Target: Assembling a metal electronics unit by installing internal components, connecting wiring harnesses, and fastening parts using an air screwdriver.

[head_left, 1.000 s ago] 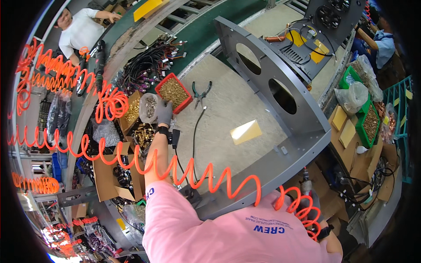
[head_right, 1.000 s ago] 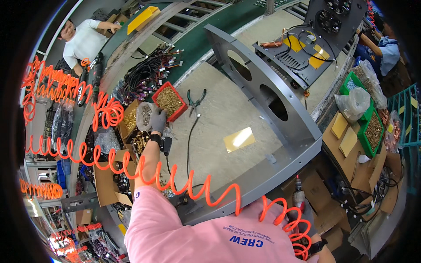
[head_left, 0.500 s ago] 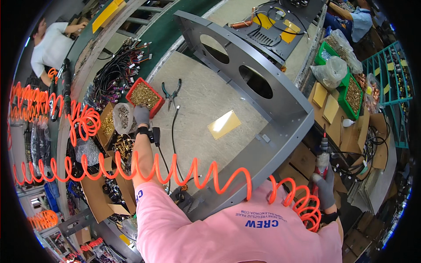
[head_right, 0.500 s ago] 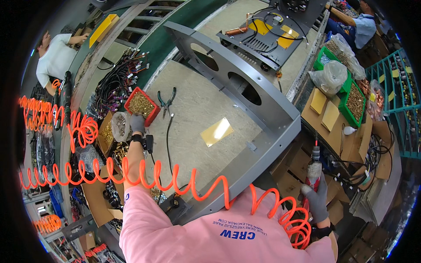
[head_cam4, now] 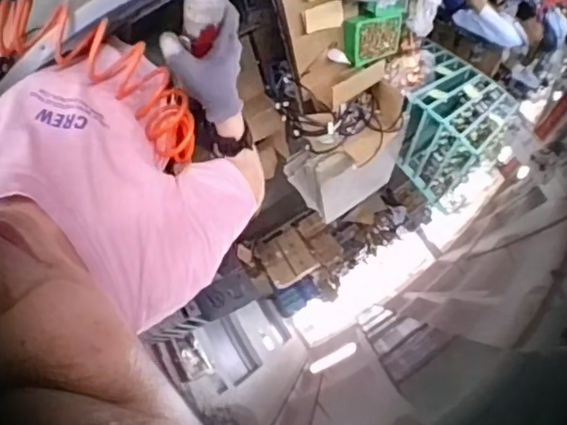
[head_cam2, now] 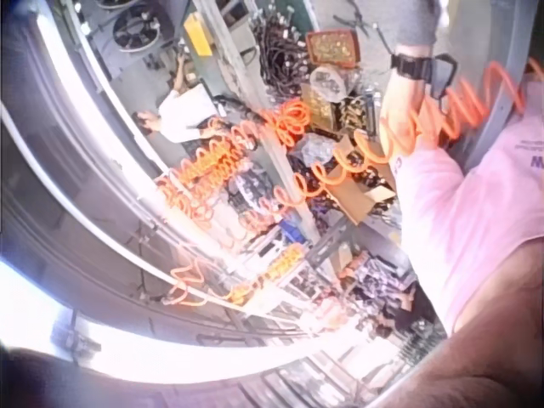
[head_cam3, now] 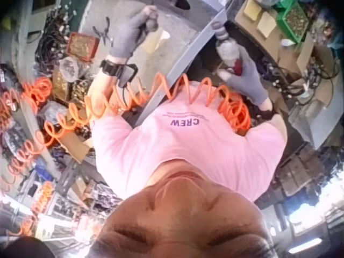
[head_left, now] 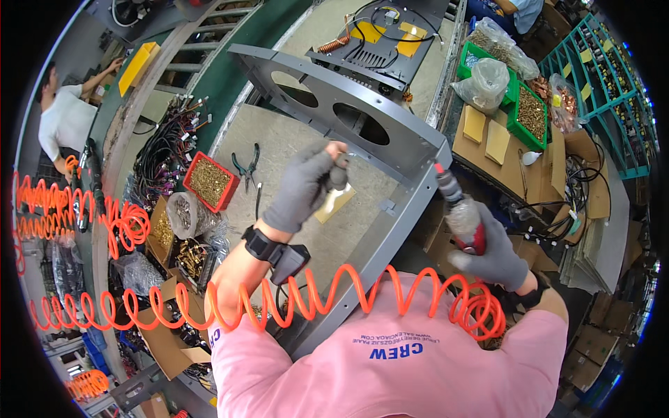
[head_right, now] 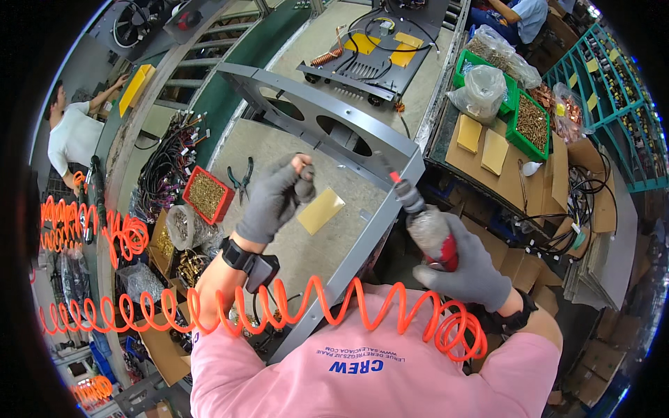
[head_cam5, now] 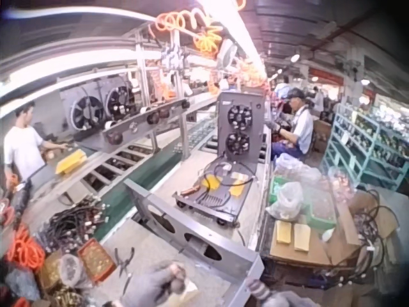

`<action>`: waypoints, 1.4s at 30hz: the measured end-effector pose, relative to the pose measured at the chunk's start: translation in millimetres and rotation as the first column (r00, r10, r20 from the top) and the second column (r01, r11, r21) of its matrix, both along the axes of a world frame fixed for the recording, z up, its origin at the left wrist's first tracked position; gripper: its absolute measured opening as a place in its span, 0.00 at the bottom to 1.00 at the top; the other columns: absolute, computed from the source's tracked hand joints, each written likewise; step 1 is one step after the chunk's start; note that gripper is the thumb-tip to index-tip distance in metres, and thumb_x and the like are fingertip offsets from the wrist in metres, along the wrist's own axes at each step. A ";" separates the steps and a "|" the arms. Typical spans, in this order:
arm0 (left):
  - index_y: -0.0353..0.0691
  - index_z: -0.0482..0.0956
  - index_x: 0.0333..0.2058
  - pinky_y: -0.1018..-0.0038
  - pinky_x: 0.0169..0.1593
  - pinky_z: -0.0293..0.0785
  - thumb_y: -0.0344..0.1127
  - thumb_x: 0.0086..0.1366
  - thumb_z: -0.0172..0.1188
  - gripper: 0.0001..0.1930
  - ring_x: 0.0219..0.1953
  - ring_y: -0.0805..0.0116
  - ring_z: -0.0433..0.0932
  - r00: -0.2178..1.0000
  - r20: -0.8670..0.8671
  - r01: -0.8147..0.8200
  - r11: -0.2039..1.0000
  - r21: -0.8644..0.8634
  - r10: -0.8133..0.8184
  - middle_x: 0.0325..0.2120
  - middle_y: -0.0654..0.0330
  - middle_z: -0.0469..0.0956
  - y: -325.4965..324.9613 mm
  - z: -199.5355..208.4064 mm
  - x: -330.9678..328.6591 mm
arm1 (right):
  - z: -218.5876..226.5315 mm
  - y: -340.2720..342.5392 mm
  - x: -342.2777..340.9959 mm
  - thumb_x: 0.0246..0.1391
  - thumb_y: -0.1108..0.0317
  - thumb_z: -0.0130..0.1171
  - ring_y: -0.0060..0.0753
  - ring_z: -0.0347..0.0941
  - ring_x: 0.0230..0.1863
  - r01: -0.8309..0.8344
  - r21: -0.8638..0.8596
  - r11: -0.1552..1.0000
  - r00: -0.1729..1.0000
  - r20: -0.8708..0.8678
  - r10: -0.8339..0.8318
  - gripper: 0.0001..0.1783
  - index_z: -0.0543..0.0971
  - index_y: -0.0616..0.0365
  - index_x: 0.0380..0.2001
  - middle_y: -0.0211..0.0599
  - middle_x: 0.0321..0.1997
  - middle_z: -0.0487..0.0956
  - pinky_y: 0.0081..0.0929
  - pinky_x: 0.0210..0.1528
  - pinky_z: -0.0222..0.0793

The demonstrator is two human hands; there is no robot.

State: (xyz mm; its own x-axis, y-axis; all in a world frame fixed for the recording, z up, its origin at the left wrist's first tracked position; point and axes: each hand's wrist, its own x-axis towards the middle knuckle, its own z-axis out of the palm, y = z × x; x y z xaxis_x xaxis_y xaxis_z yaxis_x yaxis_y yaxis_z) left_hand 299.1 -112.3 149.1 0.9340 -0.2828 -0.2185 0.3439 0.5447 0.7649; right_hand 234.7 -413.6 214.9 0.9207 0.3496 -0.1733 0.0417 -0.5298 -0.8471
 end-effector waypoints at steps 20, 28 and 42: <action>0.36 0.67 0.35 0.79 0.22 0.60 0.41 0.64 0.48 0.13 0.15 0.76 0.63 1.000 -0.007 0.000 0.999 0.043 0.000 0.18 0.63 0.67 -49.0 53.1 -21.6 | -2.9 20.9 9.5 0.34 0.61 0.63 0.45 0.75 0.30 -0.233 -0.055 0.971 0.968 -0.109 0.226 0.40 0.59 0.56 0.52 0.45 0.29 0.76 0.32 0.35 0.69; 0.34 0.67 0.36 0.77 0.24 0.63 0.41 0.64 0.47 0.13 0.17 0.74 0.65 0.998 0.068 -0.005 0.993 0.115 -0.002 0.19 0.62 0.68 -57.5 57.0 -26.3 | -3.1 18.0 8.7 0.35 0.57 0.61 0.53 0.74 0.29 -0.243 -0.073 0.967 0.968 -0.073 0.238 0.40 0.58 0.55 0.53 0.48 0.27 0.76 0.36 0.34 0.70; 0.31 0.64 0.48 0.79 0.27 0.68 0.41 0.65 0.45 0.19 0.22 0.73 0.71 0.964 0.254 -0.126 0.971 0.202 0.073 0.28 0.57 0.72 -37.2 15.0 -14.0 | -3.1 11.8 -0.2 0.31 0.63 0.64 0.27 0.71 0.28 -0.136 0.154 0.979 0.980 -0.126 0.156 0.38 0.62 0.57 0.51 0.36 0.27 0.74 0.25 0.34 0.66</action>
State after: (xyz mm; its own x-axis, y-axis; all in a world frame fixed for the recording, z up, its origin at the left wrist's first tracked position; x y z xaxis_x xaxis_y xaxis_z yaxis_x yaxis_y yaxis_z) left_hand 285.1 -149.4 164.1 0.9872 -0.1572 -0.0264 0.0851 0.3799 0.9211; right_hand 234.6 -401.8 211.8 0.8289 0.5089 -0.2324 -0.0121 -0.3990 -0.9169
